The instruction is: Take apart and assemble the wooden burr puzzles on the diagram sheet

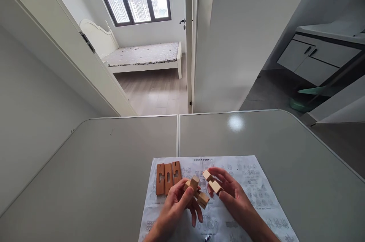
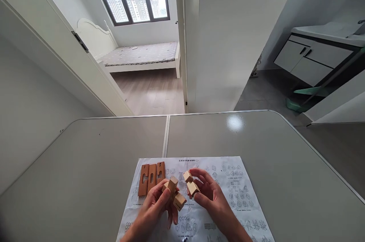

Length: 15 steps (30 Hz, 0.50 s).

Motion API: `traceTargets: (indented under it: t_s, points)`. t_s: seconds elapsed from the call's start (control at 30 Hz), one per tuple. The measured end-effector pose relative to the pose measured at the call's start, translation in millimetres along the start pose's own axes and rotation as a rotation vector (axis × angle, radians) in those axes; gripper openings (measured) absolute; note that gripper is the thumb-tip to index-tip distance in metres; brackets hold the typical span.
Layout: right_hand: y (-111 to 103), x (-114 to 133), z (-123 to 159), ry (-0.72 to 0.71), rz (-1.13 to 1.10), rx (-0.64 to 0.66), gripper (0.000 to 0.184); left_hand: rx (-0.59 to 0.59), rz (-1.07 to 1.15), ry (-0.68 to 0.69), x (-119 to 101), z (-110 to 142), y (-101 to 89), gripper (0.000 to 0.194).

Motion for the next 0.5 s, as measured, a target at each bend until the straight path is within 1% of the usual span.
traceTargets:
  t_s: [0.13,0.33,0.5]
  points:
    - [3,0,0,0.027,-0.032,0.011,0.057,0.007,0.004,0.026,-2,1,1.1,0.047]
    - [8,1,2,0.077,-0.055,0.047,0.063,0.059,-0.016,0.068,-5,2,3.9,0.043]
    - [11,-5,3,0.174,-0.156,0.105,0.065,0.081,-0.044,0.103,-7,5,5.8,0.043]
Point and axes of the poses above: each hand's wrist, its own z-axis away from the middle knuckle, its own y-axis out of the palm, x = y × z, the point moved 5 cm from there along -z, towards the middle knuckle, and after that the axes turned 15 degrees about -z, right-handed, at the moved point
